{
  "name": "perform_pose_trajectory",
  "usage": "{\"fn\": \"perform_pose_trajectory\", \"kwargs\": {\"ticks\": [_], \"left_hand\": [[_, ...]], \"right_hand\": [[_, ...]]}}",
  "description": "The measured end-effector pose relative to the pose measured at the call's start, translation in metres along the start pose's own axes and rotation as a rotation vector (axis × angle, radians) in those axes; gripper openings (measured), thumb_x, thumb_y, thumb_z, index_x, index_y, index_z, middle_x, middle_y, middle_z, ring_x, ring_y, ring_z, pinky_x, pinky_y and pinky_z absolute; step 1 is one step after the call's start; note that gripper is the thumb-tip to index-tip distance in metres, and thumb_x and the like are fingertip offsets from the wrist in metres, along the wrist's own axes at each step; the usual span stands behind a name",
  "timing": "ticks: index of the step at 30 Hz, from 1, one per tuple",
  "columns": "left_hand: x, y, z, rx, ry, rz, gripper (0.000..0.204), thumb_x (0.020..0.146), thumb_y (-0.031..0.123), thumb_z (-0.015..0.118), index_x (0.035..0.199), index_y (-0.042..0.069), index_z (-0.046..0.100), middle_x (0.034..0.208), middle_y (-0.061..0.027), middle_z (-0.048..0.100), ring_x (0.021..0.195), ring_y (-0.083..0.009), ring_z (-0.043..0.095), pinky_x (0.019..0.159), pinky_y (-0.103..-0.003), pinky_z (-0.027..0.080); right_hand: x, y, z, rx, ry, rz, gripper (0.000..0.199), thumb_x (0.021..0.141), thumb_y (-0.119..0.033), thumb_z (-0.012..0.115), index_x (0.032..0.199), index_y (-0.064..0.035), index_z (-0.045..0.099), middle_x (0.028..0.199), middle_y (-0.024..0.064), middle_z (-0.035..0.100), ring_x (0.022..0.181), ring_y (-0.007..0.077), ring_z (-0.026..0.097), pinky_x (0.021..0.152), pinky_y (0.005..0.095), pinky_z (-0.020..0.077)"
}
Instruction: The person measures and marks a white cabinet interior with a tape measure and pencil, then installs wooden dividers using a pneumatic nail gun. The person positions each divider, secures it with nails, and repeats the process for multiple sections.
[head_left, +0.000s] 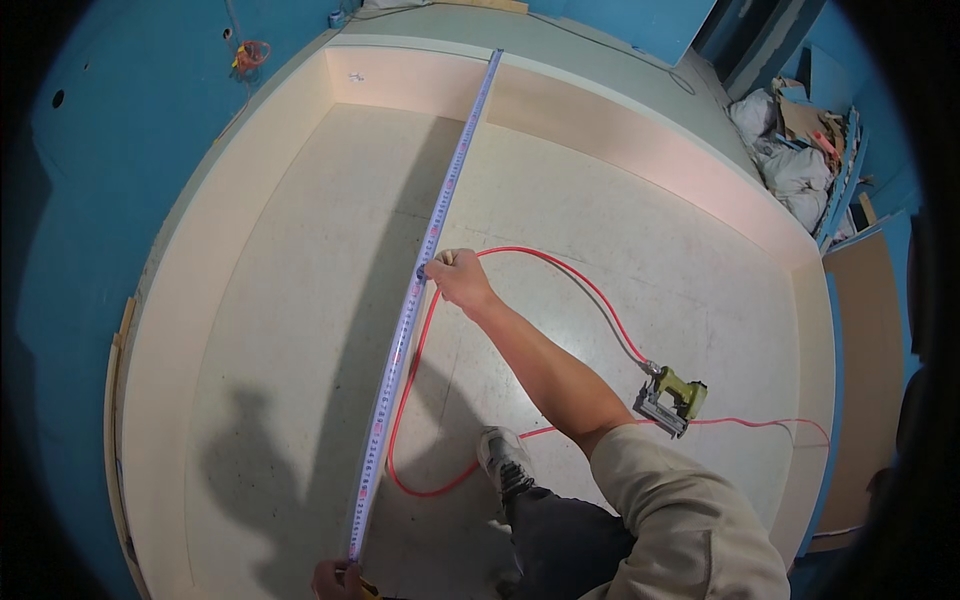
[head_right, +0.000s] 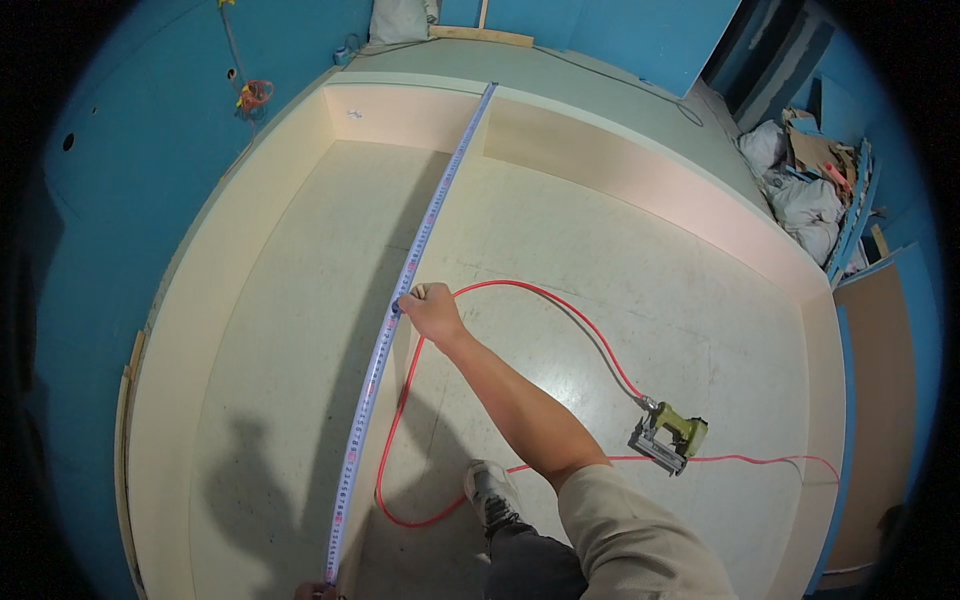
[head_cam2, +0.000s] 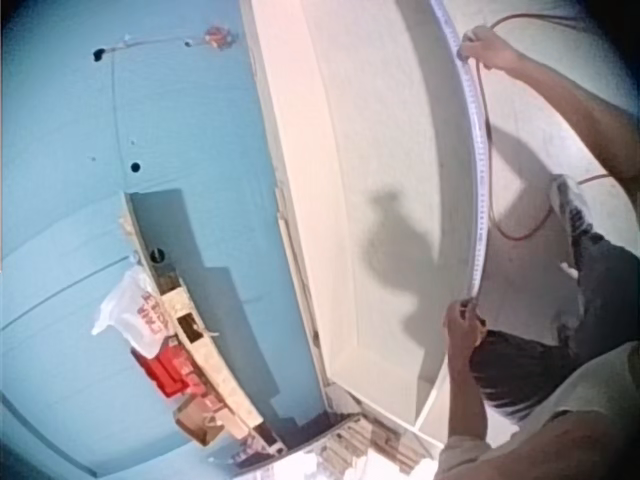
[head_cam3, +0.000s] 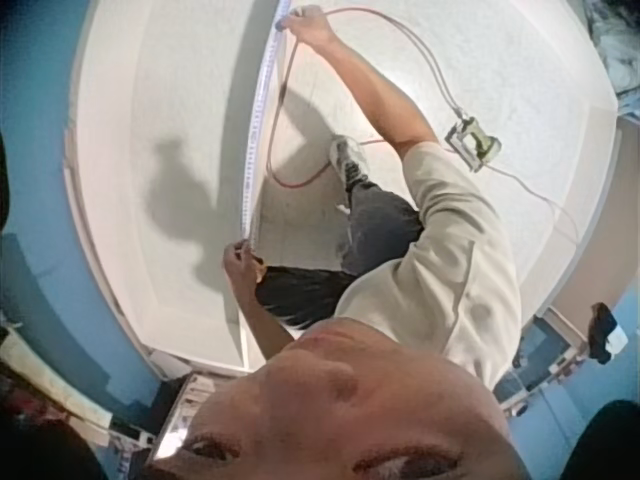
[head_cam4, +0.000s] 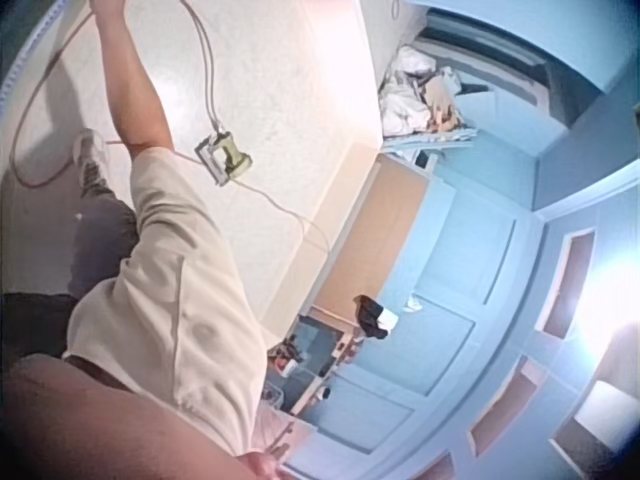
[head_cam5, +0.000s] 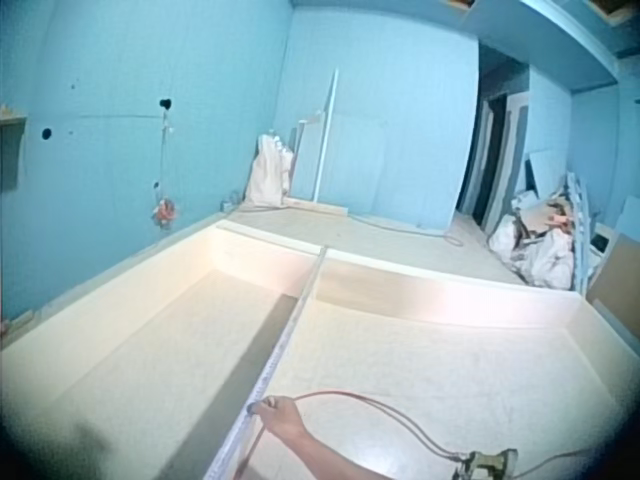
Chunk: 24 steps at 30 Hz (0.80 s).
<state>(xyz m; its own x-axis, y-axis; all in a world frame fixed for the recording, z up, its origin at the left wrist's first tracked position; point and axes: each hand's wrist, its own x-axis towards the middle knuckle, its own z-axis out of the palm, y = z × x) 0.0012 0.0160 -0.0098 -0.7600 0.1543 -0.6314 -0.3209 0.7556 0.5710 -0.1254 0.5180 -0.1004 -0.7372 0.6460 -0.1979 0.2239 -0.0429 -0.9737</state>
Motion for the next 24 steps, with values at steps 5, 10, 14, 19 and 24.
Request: {"fn": "perform_pose_trajectory", "kwargs": {"ticks": [5, 10, 14, 19, 24], "left_hand": [[-0.007, 0.034, 0.015, -0.036, 0.098, 0.041, 0.03, 0.095, 0.027, 0.063, 0.093, -0.004, 0.063, 0.07, -0.0122, 0.065, 0.067, -0.0249, 0.065, 0.067, -0.041, 0.052], [-0.004, -0.008, 0.015, 0.165, 0.252, 0.052, 0.02, 0.089, 0.018, 0.065, 0.093, -0.001, 0.064, 0.083, -0.0186, 0.063, 0.079, -0.031, 0.065, 0.072, -0.042, 0.051], [0.007, 0.003, 0.028, 0.179, 0.443, 0.134, 0.016, 0.086, 0.013, 0.067, 0.094, -0.001, 0.064, 0.086, -0.0206, 0.062, 0.078, -0.0367, 0.064, 0.074, -0.045, 0.05], [0.012, -0.003, 0.017, 0.367, 0.344, 0.095, 0.017, 0.087, 0.015, 0.065, 0.088, -0.002, 0.066, 0.086, -0.0217, 0.064, 0.08, -0.0424, 0.063, 0.077, -0.049, 0.049], [0.016, 0.009, 0.019, 0.421, 0.301, 0.033, 0.021, 0.088, 0.017, 0.063, 0.083, -0.002, 0.067, 0.087, -0.0223, 0.065, 0.085, -0.0437, 0.064, 0.079, -0.05, 0.049]], "right_hand": [[0.011, -0.01, -0.007, 0.052, 0.034, 0.025, 0.024, 0.081, -0.012, 0.065, 0.061, -0.0012, 0.058, 0.055, 0.0004, 0.052, 0.049, 0.0091, 0.044, 0.045, 0.032, 0.0341], [0.001, 0.015, 0.002, -0.01, 0.005, 0.012, 0.019, 0.086, -0.014, 0.065, 0.072, -0.0006, 0.063, 0.059, 0.0009, 0.052, 0.049, 0.0095, 0.047, 0.043, 0.0284, 0.0396], [-0.029, 0.01, -0.007, 0.105, 0.002, 0.086, 0.024, 0.093, -0.019, 0.058, 0.079, -0.0003, 0.066, 0.06, 0.0006, 0.05, 0.05, 0.0098, 0.046, 0.048, 0.0281, 0.0425], [-0.074, 0.03, -0.022, 0.236, -0.155, 0.128, 0.033, 0.099, -0.027, 0.047, 0.086, -0.0015, 0.065, 0.066, 0.0044, 0.054, 0.059, 0.0134, 0.051, 0.059, 0.03, 0.0472], [-0.103, 0.039, -0.025, 0.187, -0.186, 0.107, 0.05, 0.104, -0.04, 0.036, 0.082, -0.0025, 0.062, 0.072, 0.0051, 0.058, 0.063, 0.0142, 0.054, 0.062, 0.0296, 0.0474]]}}
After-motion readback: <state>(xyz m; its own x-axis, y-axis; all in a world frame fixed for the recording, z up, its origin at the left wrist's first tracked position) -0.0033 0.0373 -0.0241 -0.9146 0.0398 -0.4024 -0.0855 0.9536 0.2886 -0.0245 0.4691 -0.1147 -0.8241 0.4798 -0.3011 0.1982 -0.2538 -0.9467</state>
